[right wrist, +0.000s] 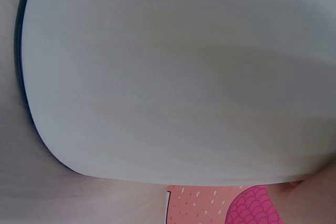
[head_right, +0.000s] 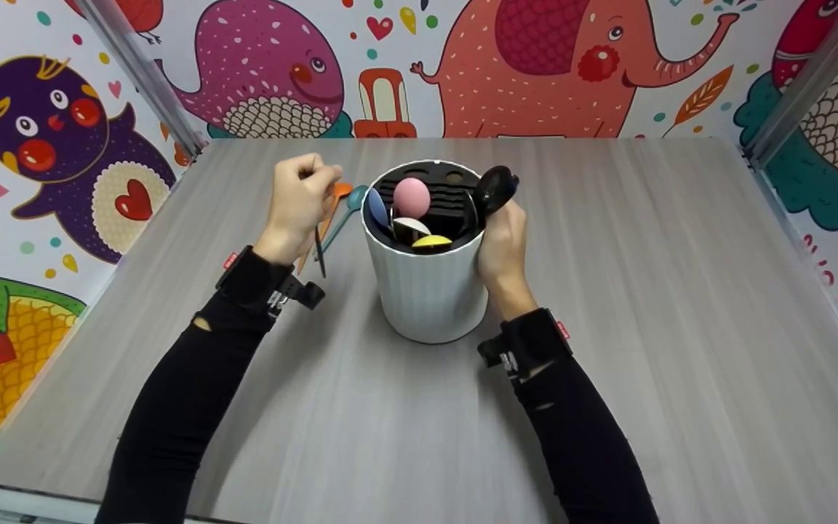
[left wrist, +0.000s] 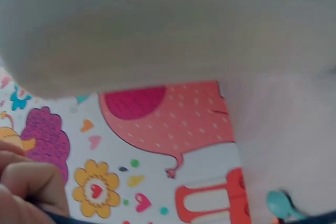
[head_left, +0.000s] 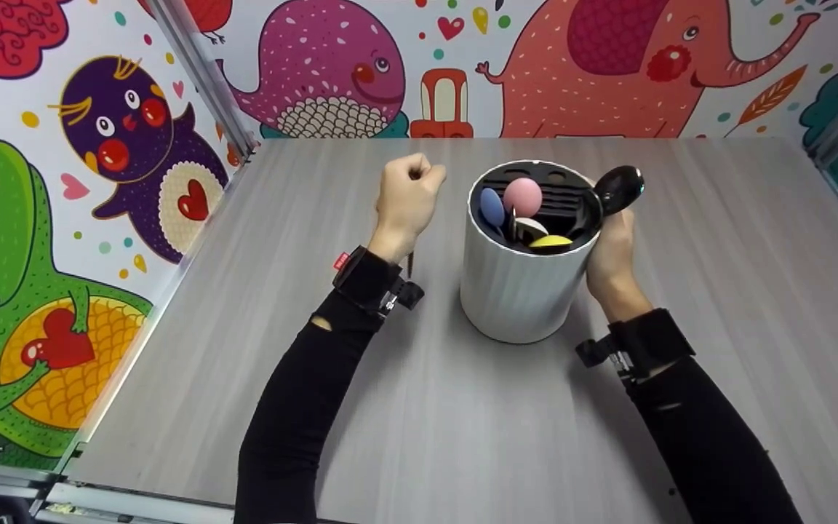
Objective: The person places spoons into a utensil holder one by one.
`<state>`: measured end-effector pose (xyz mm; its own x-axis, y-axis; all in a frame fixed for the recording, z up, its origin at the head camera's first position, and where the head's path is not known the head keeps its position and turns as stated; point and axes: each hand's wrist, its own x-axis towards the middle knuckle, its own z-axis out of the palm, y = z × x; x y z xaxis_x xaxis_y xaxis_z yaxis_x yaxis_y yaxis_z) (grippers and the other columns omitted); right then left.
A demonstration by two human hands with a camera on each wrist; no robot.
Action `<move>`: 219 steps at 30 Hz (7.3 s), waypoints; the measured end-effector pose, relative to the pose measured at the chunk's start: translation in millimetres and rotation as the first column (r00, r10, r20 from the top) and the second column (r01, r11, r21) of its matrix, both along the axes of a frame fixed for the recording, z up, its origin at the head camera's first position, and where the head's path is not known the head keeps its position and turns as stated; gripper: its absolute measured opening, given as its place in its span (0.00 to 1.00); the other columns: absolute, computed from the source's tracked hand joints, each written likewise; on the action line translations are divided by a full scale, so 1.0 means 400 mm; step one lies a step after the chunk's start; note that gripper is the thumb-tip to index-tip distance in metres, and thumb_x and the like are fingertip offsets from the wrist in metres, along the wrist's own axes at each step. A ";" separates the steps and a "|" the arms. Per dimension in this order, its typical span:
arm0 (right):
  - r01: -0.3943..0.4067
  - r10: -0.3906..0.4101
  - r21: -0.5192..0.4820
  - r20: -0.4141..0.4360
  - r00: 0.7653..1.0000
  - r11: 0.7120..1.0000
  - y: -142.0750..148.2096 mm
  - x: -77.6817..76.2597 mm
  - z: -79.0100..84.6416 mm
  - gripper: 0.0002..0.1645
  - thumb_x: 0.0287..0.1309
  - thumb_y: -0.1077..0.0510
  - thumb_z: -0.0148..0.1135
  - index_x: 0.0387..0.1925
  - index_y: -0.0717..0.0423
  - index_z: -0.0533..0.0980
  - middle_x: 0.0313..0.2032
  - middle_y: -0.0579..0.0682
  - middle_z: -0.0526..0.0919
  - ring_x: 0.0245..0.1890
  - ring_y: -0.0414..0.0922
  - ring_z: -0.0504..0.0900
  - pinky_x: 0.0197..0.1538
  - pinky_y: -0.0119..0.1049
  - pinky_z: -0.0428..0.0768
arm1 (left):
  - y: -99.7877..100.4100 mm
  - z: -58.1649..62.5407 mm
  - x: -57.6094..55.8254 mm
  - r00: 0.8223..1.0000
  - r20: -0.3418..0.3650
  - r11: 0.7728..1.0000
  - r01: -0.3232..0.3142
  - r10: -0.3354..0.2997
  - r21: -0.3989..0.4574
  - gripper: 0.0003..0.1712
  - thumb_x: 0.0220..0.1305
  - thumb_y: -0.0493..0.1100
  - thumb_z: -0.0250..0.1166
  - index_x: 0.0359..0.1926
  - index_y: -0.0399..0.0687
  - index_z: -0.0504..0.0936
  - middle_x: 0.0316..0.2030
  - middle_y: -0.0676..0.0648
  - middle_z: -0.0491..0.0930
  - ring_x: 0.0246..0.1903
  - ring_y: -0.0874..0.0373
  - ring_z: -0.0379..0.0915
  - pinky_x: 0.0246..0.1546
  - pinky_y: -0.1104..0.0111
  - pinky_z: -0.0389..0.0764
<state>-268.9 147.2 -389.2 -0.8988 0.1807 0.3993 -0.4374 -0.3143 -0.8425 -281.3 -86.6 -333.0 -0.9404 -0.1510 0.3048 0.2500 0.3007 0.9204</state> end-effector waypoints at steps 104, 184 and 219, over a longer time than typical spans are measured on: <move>0.018 -0.017 -0.021 0.048 0.999 1.000 0.001 -0.013 -0.004 0.24 0.68 0.46 0.45 0.31 0.56 0.81 0.27 0.44 0.84 0.30 0.38 0.81 0.41 0.32 0.78 | 0.160 0.003 0.060 0.923 -0.324 0.969 0.151 -0.209 -0.196 0.22 0.70 0.47 0.51 0.17 0.47 0.66 0.16 0.54 0.60 0.21 0.64 0.58 0.25 0.75 0.59; 0.060 -0.061 0.025 0.043 0.997 0.998 0.009 -0.010 -0.008 0.25 0.67 0.46 0.45 0.24 0.53 0.81 0.22 0.41 0.81 0.25 0.35 0.77 0.37 0.31 0.75 | -0.135 -0.253 -0.180 0.887 0.426 0.689 0.196 0.178 -0.697 0.50 0.59 0.77 0.39 0.75 0.65 0.33 0.74 0.42 0.21 0.74 0.42 0.20 0.71 0.43 0.31; 0.034 -0.034 0.011 0.016 0.999 0.999 0.009 -0.015 -0.007 0.24 0.67 0.46 0.45 0.28 0.55 0.81 0.25 0.42 0.82 0.28 0.36 0.79 0.39 0.31 0.76 | -0.109 -0.280 -0.084 0.782 0.579 0.481 0.427 0.229 -0.766 0.48 0.67 0.70 0.35 0.75 0.47 0.32 0.76 0.43 0.29 0.75 0.43 0.27 0.72 0.46 0.33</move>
